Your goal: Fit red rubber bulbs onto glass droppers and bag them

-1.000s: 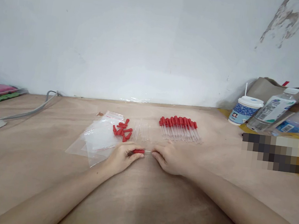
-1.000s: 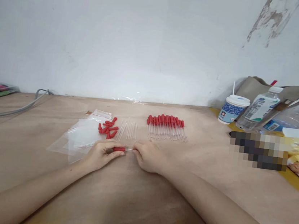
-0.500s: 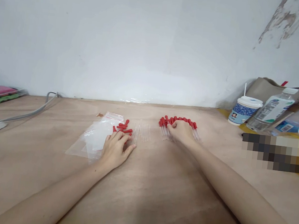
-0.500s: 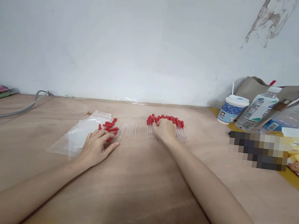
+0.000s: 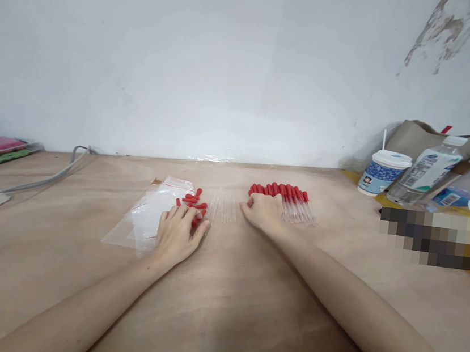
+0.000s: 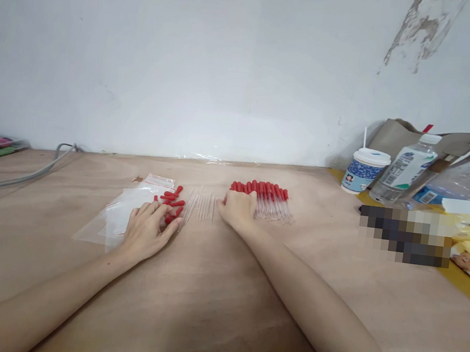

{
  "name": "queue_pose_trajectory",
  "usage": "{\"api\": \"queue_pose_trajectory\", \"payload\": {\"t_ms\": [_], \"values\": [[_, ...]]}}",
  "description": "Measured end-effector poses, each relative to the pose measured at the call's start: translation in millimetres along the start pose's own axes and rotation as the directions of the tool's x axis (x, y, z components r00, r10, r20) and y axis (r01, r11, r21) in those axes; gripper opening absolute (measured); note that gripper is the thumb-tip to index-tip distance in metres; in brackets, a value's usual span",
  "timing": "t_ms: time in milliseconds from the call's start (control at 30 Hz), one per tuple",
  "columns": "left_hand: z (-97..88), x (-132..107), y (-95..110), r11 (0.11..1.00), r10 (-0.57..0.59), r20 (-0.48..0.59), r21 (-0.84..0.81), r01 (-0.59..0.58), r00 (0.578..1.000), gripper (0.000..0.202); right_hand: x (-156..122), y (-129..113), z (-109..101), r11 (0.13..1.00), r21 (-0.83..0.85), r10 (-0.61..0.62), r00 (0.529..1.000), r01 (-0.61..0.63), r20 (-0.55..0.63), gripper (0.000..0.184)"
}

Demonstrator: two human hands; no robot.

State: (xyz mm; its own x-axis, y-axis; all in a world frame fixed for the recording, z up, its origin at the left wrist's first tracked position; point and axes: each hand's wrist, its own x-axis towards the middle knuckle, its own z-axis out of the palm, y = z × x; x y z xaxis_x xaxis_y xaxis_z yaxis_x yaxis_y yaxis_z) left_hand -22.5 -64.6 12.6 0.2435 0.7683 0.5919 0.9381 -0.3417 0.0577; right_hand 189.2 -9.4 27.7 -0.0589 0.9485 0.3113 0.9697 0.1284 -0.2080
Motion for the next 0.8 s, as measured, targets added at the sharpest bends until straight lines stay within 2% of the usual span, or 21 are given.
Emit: {"api": "queue_pose_trajectory", "payload": {"t_ms": [167,400,500,600,667,733,800], "values": [[3.0,4,-6,0.992,-0.03,0.015,0.124,0.028,0.999,0.019,2,-25,7,0.999,-0.037,-0.004,0.993,0.008,0.116,0.028],[3.6,5,-8,0.99,-0.05,0.115,0.134,0.034,0.992,0.017,-2,-30,6,0.998,-0.055,0.0,0.99,0.008,0.144,0.025],[-2.1,5,-7,0.978,-0.061,0.097,0.205,0.04,0.993,0.022,-13,-24,4,0.997,-0.072,-0.033,0.998,0.037,0.062,0.023],[-4.2,4,-5,0.962,-0.014,0.049,0.274,0.0,0.999,0.031,-29,-10,6,0.991,-0.037,-0.133,0.989,0.131,-0.065,0.023],[-1.9,2,0,0.979,0.065,0.015,0.194,-0.067,0.998,0.037,-40,3,10,0.973,0.058,-0.215,0.97,0.222,-0.115,0.023],[1.7,-2,6,0.988,0.153,-0.014,-0.008,-0.153,0.988,0.04,-51,17,13,0.93,0.155,-0.303,0.934,0.333,-0.192,0.022],[3.9,-6,14,0.951,0.194,-0.018,-0.242,-0.193,0.981,0.035,-62,28,16,0.87,0.196,-0.392,0.876,0.452,-0.282,0.024]]}}
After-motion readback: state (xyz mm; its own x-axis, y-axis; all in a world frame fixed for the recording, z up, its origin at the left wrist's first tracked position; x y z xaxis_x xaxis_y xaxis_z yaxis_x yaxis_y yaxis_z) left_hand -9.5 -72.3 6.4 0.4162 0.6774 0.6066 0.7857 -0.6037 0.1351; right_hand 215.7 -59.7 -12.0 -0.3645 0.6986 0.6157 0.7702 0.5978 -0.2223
